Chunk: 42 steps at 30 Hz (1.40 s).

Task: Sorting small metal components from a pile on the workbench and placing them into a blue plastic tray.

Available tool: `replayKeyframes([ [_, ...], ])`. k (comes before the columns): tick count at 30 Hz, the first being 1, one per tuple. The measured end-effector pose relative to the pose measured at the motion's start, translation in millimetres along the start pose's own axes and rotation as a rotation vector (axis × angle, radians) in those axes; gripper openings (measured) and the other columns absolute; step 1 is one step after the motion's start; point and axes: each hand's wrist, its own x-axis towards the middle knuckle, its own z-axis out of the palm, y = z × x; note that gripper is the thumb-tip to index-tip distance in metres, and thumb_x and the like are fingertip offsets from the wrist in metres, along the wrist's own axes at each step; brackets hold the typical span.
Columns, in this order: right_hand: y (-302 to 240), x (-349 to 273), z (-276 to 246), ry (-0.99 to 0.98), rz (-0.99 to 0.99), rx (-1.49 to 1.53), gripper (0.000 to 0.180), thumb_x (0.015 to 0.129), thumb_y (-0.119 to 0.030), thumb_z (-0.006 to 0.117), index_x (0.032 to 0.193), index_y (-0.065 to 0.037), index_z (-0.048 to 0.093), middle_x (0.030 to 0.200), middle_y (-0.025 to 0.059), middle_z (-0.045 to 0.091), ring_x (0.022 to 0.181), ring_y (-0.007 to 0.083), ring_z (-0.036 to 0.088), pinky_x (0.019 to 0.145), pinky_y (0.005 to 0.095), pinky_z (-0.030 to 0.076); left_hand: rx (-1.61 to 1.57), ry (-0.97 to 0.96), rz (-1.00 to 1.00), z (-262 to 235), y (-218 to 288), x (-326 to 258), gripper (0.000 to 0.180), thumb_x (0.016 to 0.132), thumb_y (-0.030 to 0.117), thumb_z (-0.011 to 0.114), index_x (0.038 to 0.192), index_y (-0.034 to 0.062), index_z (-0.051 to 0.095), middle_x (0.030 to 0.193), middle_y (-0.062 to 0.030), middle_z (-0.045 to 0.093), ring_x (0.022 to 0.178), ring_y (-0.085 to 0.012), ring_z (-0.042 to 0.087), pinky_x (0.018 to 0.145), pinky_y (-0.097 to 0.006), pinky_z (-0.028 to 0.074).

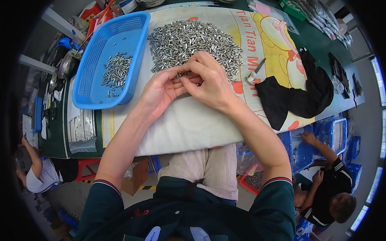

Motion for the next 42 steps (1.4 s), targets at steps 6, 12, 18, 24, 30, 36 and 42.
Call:
replayKeyframes([
  [6,-2.3,0.6,2.2,0.011,0.015,0.008,0.018,0.064,-0.001,0.064,0.082,-0.002,0.061,0.081,0.0082,0.053,0.073,0.0211,0.054,0.059,0.0296,0.045,0.051,-0.005,0.033,-1.8,1.3,-1.2,0.032,0.091,0.013,0.032,0.108,-0.008,0.05,0.104,-0.0175,0.057,0.098,-0.0243,0.057,0.087,-0.035,0.047],
  [12,-3.7,-0.2,0.6,0.088,-0.017,-0.047,0.015,0.064,-0.004,0.065,0.079,-0.005,0.063,0.077,0.0063,0.053,0.071,0.0217,0.053,0.059,0.0319,0.045,-0.254,0.029,-0.095,-10.2,-4.6,4.6,0.028,0.091,0.014,0.037,0.104,-0.0054,0.051,0.105,-0.0173,0.056,0.1,-0.0251,0.056,0.09,-0.037,0.046],
  [18,16.9,5.4,-39.1,0.34,0.278,-0.413,0.006,0.067,-0.007,0.061,0.07,-0.002,0.06,0.066,0.0093,0.059,0.061,0.0228,0.058,0.058,0.0305,0.046,-0.227,-0.044,-0.129,-21.4,-1.7,5.5,0.032,0.09,0.016,0.044,0.111,-0.0077,0.047,0.105,-0.021,0.057,0.085,-0.0199,0.061,0.076,-0.028,0.052],
  [24,49.6,-10.9,-98.4,0.005,0.736,-0.821,0.016,0.067,-0.019,0.058,0.068,-0.004,0.061,0.063,0.0137,0.06,0.063,0.0302,0.06,0.057,0.039,0.046,-0.205,-0.026,-0.13,-21.2,-2.6,9.0,0.031,0.09,0.016,0.045,0.109,-0.0073,0.049,0.099,-0.0189,0.059,0.071,-0.0139,0.058,0.065,-0.022,0.051],
  [30,53.6,-17.2,-75.8,-0.066,0.677,-1.035,0.014,0.071,-0.015,0.058,0.076,-0.003,0.062,0.087,0.0203,0.054,0.071,0.034,0.06,0.057,0.0426,0.048,-0.192,-0.041,-0.134,-29.7,-1.2,11.3,0.029,0.089,0.014,0.046,0.108,-0.0073,0.05,0.096,-0.018,0.06,0.071,-0.0137,0.059,0.065,-0.022,0.051],
  [36,72.7,-23.4,-82.8,0.042,0.581,-0.835,0.01,0.064,-0.008,0.06,0.07,-0.001,0.063,0.078,0.0222,0.057,0.068,0.0353,0.059,0.059,0.0405,0.048,-0.175,-0.033,-0.13,-27.3,-4.4,12.8,0.028,0.088,0.014,0.047,0.106,-0.0073,0.051,0.093,-0.0171,0.061,0.07,-0.0138,0.059,0.065,-0.022,0.052],
  [42,66.8,-13.8,-74.5,0.086,0.436,-0.483,0.012,0.061,-0.009,0.062,0.068,0.001,0.063,0.068,0.0169,0.061,0.063,0.0292,0.06,0.06,0.0359,0.047,-0.149,-0.003,-0.137,-26.1,-2.6,11.4,0.027,0.088,0.014,0.048,0.105,-0.0069,0.053,0.089,-0.0163,0.061,0.068,-0.0138,0.059,0.063,-0.022,0.052],
])
